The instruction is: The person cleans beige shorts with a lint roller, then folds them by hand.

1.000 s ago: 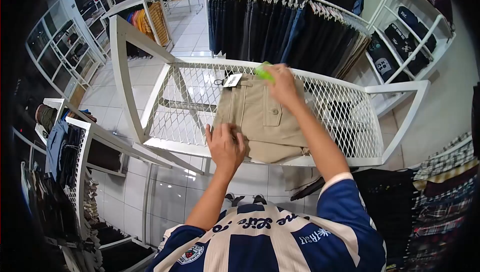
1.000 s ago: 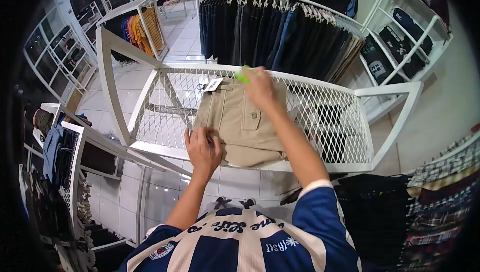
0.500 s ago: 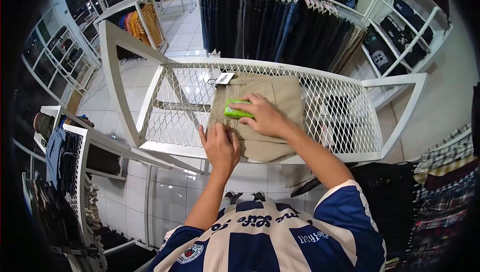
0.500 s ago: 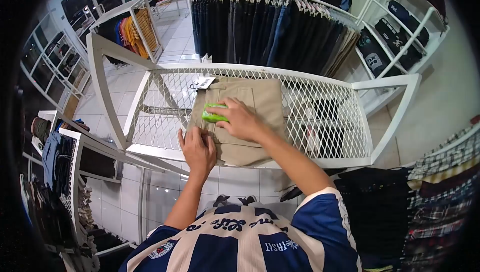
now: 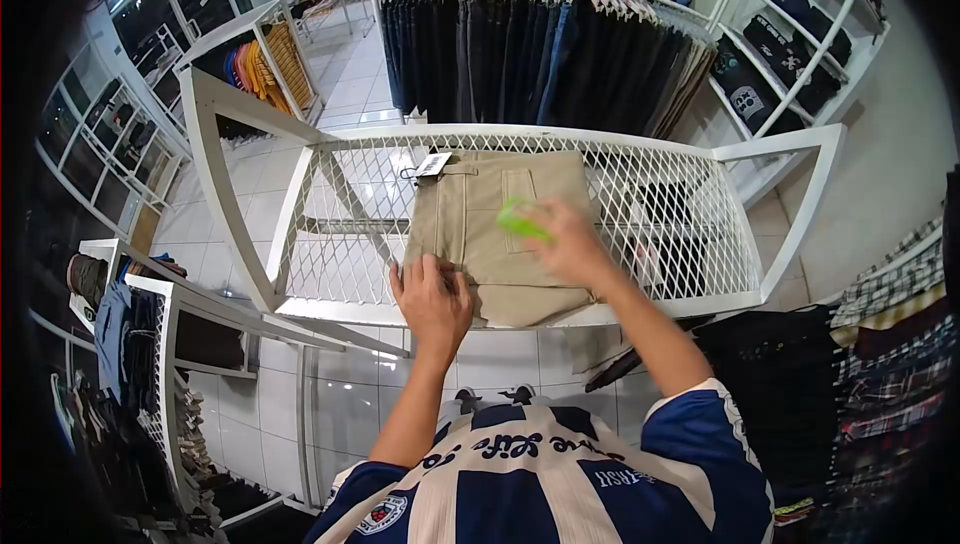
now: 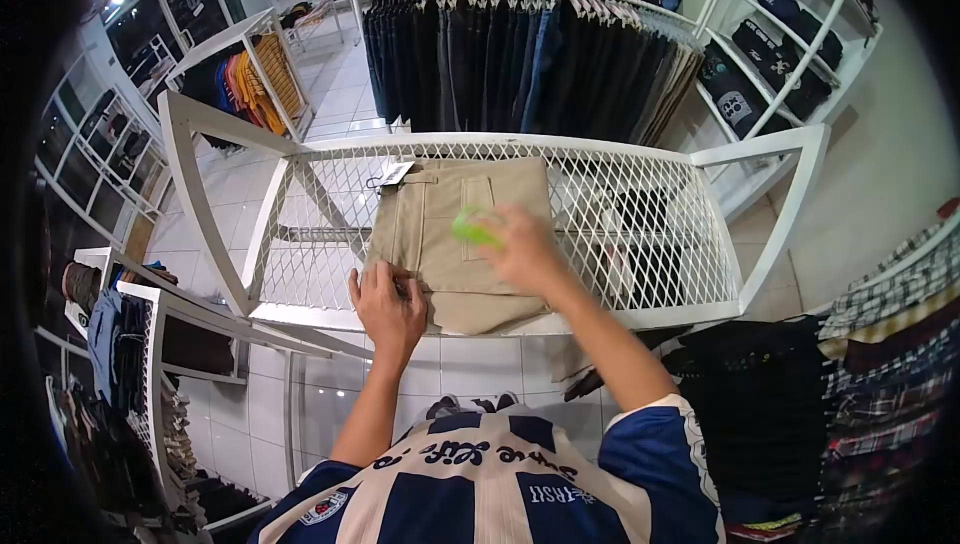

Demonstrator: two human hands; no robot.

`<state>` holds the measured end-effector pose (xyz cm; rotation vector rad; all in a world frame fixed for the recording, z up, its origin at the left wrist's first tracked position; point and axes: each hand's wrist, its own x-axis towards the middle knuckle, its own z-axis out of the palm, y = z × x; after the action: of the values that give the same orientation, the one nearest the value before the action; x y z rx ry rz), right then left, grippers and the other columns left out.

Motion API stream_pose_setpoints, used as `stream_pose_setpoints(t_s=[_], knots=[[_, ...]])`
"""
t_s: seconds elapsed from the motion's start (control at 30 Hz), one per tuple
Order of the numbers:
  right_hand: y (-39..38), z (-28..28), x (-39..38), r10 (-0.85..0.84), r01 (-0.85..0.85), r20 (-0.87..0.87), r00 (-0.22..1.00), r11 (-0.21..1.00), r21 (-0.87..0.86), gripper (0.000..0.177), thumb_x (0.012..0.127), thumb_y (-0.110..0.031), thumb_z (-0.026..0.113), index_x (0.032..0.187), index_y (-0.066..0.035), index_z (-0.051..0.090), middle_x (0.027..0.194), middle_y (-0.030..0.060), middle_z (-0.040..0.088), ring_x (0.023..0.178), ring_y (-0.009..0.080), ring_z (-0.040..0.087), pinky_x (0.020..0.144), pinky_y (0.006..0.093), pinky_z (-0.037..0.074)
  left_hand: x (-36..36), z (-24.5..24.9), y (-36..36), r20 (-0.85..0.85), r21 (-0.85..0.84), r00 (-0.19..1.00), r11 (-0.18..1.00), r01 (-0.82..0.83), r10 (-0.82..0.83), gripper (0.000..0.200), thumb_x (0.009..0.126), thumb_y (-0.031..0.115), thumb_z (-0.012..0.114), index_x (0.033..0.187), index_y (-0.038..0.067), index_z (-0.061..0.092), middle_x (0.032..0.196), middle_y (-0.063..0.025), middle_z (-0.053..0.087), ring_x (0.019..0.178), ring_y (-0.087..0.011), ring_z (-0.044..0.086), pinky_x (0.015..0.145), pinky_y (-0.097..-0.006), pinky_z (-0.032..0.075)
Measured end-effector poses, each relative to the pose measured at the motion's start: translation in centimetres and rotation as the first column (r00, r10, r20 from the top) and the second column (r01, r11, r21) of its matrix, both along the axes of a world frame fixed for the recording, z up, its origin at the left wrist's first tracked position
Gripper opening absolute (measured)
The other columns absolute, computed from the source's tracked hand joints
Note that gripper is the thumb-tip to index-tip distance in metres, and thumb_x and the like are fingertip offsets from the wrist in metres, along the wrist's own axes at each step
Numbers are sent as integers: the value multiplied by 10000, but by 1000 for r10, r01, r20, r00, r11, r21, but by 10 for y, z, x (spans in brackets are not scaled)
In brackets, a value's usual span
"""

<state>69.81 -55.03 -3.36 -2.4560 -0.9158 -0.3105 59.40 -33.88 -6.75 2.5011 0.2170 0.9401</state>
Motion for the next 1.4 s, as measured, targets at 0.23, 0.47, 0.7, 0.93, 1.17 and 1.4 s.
stream_pose_setpoints(t_s=[0.23, 0.47, 0.7, 0.93, 1.17, 1.4], knots=[[-25, 29, 0, -255, 257, -42, 966, 937, 235, 441, 819, -86, 748, 1249, -84, 649, 1204, 167, 597, 1177, 356, 576, 1029, 418, 463, -1, -1, -3, -39, -44, 999, 999, -6, 4, 137, 802, 122, 665, 862, 70, 554, 825, -91, 594, 851, -312, 601, 1105, -535, 322], [-72, -12, 39, -446, 440, 1, 895, 885, 152, 478, 818, -101, 746, 1281, -140, 636, 1140, 154, 619, 1072, 355, 603, 962, 443, 483, -5, -1, -1, -1, -22, 1000, 1000, 22, -22, 140, 795, 100, 666, 864, 69, 549, 821, -98, 582, 849, -317, 591, 1084, -518, 337], [-20, 7, 37, -84, 87, -22, 996, 960, 266, 502, 832, -198, 760, 1313, -137, 629, 1195, 169, 597, 1129, 367, 576, 990, 448, 469, -1, -3, -2, 12, -17, 1000, 1000, 23, -23, 153, 781, 107, 679, 862, 73, 554, 820, -93, 580, 871, -318, 583, 1071, -524, 346], [-113, -22, 126, -599, 579, 86, 796, 795, 178, 427, 824, -220, 740, 1234, -114, 682, 1122, 202, 665, 1083, 382, 607, 945, 465, 480, 0, -5, 2, 6, -13, 999, 999, 47, -47, 126, 787, 84, 654, 876, 60, 569, 877, -123, 605, 927, -330, 593, 1022, -504, 383], [-132, -8, -21, -665, 656, 12, 746, 739, 154, 466, 844, -135, 746, 1299, -94, 653, 1199, 194, 623, 1145, 375, 575, 995, 472, 446, -2, 1, -3, 92, -35, 994, 997, 66, -63, 248, 768, 67, 671, 1013, 54, 636, 1221, -224, 589, 1199, -376, 522, 1043, -501, 365], [-121, -28, -54, -741, 722, 270, 615, 667, 184, 455, 878, -309, 726, 1290, -125, 662, 1241, 148, 552, 1202, 334, 496, 997, 480, 390, -2, -7, 1, 47, 29, 993, 994, 105, -106, 237, 840, 45, 595, 1064, 68, 669, 1307, -184, 610, 1226, -333, 559, 1081, -493, 347]])
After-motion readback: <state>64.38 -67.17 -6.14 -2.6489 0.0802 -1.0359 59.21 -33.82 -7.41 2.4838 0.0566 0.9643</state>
